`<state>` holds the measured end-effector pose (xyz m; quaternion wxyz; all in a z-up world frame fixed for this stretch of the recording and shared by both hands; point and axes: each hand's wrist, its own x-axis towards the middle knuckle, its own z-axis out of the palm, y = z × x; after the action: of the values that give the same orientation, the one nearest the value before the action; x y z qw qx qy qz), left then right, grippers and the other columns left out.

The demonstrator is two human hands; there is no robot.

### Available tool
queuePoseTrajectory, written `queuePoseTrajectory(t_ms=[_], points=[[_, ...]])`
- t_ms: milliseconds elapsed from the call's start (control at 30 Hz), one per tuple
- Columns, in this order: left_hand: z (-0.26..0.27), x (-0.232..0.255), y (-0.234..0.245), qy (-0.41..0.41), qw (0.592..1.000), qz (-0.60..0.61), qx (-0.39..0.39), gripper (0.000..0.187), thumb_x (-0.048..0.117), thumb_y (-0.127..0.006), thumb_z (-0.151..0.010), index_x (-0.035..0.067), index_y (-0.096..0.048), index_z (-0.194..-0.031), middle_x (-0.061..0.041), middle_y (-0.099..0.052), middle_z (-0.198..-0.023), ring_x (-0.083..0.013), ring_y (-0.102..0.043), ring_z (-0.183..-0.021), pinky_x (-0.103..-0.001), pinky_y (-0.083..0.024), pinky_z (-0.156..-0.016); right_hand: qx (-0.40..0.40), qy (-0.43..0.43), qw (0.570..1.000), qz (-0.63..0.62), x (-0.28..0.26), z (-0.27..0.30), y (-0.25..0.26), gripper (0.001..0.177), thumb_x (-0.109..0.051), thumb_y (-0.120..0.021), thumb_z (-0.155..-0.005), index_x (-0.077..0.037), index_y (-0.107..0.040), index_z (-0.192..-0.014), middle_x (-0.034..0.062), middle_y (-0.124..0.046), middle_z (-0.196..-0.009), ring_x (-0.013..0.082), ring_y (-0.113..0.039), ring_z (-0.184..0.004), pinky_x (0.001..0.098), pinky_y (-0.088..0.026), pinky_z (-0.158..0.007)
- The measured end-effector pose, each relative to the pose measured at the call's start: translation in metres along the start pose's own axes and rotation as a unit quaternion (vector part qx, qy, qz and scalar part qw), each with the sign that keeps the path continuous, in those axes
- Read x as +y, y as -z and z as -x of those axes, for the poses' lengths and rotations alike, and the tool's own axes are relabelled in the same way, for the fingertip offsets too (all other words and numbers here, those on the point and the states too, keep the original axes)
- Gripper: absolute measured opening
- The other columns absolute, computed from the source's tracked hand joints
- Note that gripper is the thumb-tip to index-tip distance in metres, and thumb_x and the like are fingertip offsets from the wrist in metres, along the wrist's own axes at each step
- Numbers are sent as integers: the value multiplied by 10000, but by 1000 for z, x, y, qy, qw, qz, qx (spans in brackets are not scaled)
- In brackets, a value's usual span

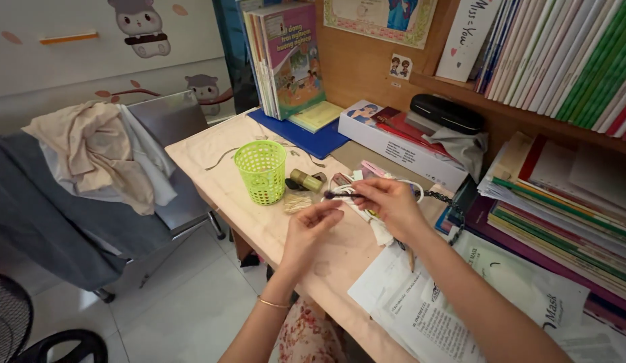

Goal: Organizing and sorting books on a desk, then tidying up a pencil holder and various stationery items.

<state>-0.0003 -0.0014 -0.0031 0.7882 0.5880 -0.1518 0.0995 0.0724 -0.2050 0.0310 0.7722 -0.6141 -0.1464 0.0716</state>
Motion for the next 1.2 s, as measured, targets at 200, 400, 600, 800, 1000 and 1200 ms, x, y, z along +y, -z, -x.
queuePoseTrajectory(t_ms=[200,400,600,800,1000,1200], points=[[4,-5,-10,-62,987,2,145,308,162,-673,-1000,-58,-707,-1213,-81,-740,-977,-154,-675,-862,-285,-560,-812,14,4,998,-57,-8,3,8,251,-7,-689,-907,71,-698,-1145,117,-741,-1074,174,-720,-945,273,-592,-873],[-6,52,18,-300,776,-414,370,823,229,-845,-829,-56,-400,-1460,-262,-515,-1396,-389,-509,-1264,-465,-416,-1036,35,3,992,-121,-18,3,4,223,47,-658,-917,63,-677,-1139,126,-722,-1112,201,-715,-1012,296,-591,-938],[-33,41,76,-179,871,-372,267,1030,223,-907,-742,32,-280,-1536,-193,-533,-1436,-338,-552,-1321,-439,-452,-1105,36,-6,990,-139,-38,5,-13,246,32,-615,-930,60,-692,-1162,140,-730,-1127,252,-735,-1034,287,-597,-925],[9,54,44,-286,892,-300,180,986,47,-896,-751,57,-307,-1542,-164,-493,-1511,-280,-551,-1388,-379,-477,-1160,108,116,978,-136,-57,17,-10,169,-42,-638,-991,82,-699,-1087,157,-747,-1059,259,-762,-959,313,-633,-891],[35,49,21,-348,862,-330,162,967,31,-908,-734,51,-337,-1515,-147,-425,-1569,-269,-521,-1406,-373,-479,-1158,84,187,955,215,-8,57,20,178,-111,-673,-960,12,-767,-1049,103,-774,-1015,144,-735,-883,262,-595,-821],[54,42,-5,-358,870,-313,132,945,48,-905,-752,74,-351,-1516,-143,-433,-1577,-286,-527,-1412,-369,-471,-1170,16,145,851,505,-13,108,28,193,-144,-735,-864,-90,-796,-1039,45,-801,-989,117,-730,-782,275,-568,-707]])
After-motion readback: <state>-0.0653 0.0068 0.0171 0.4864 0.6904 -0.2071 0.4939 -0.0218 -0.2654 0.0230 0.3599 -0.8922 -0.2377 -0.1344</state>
